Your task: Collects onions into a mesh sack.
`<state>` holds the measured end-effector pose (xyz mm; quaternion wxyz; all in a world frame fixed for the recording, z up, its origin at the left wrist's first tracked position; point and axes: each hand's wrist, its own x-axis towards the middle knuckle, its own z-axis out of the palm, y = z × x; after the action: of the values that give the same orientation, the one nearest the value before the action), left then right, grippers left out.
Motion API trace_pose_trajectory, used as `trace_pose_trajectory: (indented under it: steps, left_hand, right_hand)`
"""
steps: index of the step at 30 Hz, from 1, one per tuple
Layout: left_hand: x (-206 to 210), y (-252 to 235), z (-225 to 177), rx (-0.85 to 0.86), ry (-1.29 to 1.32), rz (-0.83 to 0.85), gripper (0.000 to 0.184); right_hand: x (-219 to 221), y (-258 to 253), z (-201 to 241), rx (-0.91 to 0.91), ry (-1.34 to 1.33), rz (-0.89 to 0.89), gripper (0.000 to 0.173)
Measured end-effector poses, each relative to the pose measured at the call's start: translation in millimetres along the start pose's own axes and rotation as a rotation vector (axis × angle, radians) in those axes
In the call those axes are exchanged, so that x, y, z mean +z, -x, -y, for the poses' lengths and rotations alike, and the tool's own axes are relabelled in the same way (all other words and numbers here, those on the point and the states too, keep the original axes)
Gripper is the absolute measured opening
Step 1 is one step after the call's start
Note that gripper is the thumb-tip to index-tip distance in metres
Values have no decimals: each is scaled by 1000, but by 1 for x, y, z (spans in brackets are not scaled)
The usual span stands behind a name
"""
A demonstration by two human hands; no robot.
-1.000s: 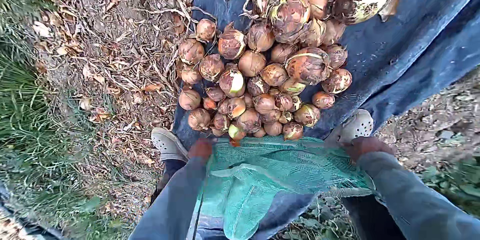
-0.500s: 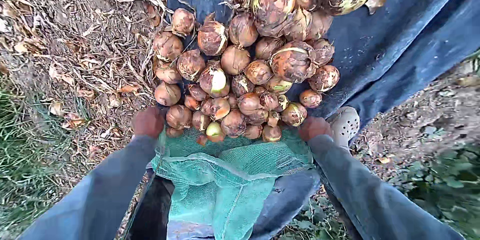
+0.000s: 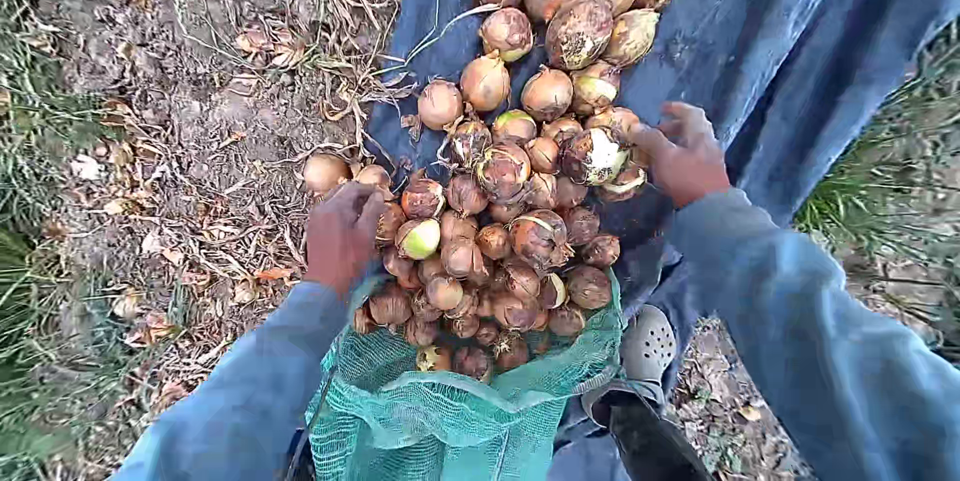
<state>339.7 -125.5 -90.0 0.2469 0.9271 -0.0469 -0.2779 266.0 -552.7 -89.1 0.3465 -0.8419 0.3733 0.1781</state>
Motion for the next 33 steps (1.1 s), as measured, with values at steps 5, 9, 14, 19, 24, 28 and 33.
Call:
trace_pose_trajectory:
  steps: [5, 9, 14, 19, 24, 28, 33]
  left_hand:
    - [57, -89, -33, -11, 474, 95, 46]
    - [110, -95, -75, -106, 611, 24, 60]
    - [123, -84, -80, -40, 552, 121, 51]
    - [115, -61, -84, -103, 622, 515, 56]
    - [114, -59, -93, -267, 575, 675, 64]
    - [112, -17, -86, -158, 364, 748, 74]
    - [93, 100, -58, -70, 107, 746, 61]
  right_hand:
    - [43, -46, 46, 72, 177, 154, 71]
    - [43, -51, 34, 13, 224, 267, 61]
    - [39, -19, 23, 35, 39, 500, 79]
    - [73, -18, 12, 12, 15, 463, 78]
    - [96, -5, 8, 0, 117, 613, 68]
    - [113, 64, -21, 154, -27, 581, 70]
    - [139, 190, -13, 270, 34, 579, 67]
